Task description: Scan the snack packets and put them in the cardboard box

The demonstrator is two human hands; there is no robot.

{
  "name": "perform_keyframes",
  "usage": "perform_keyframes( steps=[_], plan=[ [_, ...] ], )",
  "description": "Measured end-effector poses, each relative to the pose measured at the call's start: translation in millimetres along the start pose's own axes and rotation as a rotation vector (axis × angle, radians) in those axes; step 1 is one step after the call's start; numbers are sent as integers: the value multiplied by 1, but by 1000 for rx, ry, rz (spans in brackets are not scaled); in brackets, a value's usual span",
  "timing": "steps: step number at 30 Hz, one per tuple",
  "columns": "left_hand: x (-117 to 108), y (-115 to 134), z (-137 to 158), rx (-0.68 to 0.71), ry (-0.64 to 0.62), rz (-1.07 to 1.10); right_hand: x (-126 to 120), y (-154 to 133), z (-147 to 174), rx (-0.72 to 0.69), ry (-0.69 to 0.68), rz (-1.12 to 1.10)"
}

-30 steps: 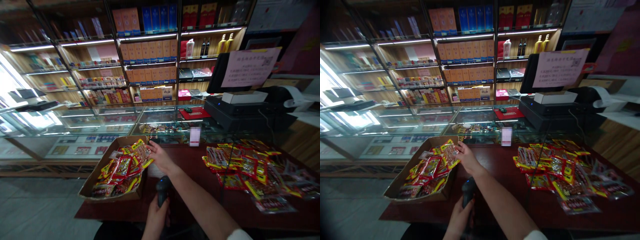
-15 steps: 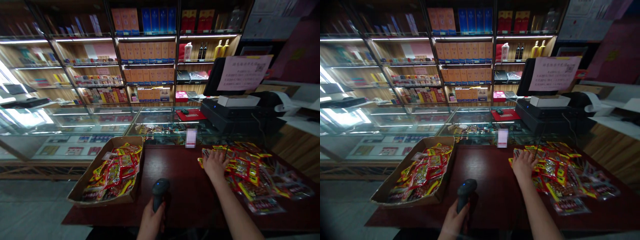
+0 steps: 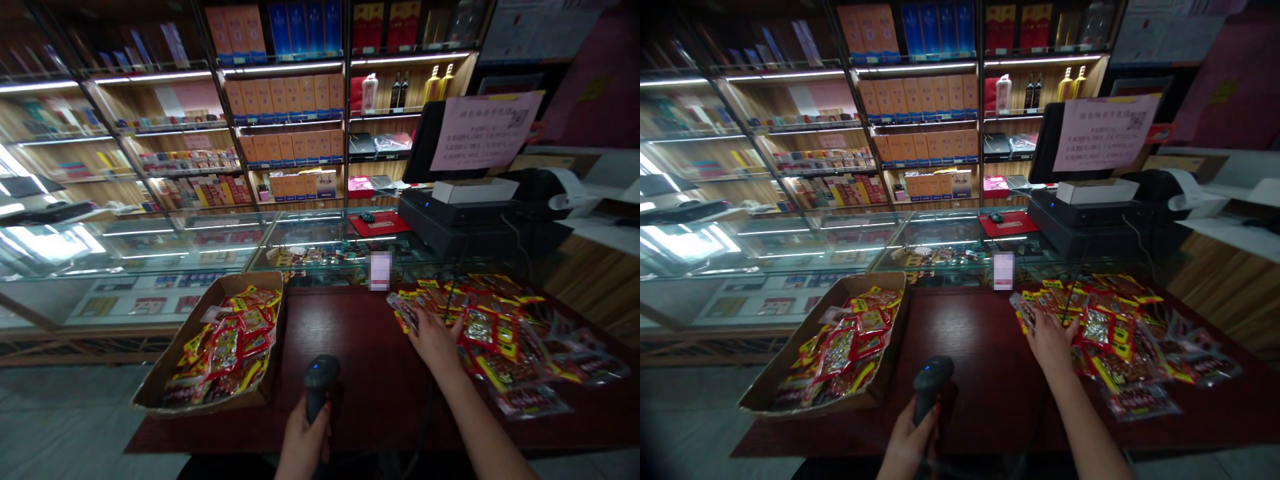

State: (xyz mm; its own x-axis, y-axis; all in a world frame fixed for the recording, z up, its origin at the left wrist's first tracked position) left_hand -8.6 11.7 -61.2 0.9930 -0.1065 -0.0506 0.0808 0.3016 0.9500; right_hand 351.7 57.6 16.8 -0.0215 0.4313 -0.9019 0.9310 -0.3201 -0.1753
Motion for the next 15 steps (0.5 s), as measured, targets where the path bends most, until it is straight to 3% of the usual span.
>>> perform_keyframes(
  steps=[3,7,11,15],
  plan=[
    [1,3,3,-1,-7,-3,-3,-3,1,-5,-4,-80],
    [1,10,6,-9,-3,-8,-4,-38,12,-96,-18,-427],
    [1,6,5,-23,-19,9,11,-77,27,-70,-88,-782],
    [6,1,10,-35,-95,41,25,-99,36,-75,-145,-915]
  ],
)
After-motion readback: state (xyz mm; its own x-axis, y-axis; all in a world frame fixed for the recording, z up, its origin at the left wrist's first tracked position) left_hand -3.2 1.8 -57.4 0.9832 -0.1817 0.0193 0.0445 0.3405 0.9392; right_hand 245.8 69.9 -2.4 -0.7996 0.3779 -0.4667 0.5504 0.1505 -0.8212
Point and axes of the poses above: each hand's wrist, its own z-axis away from the middle knuckle, its own x-axis out of the palm, y = z × x, the point moved 9 cm from there along -z, towards the middle knuckle
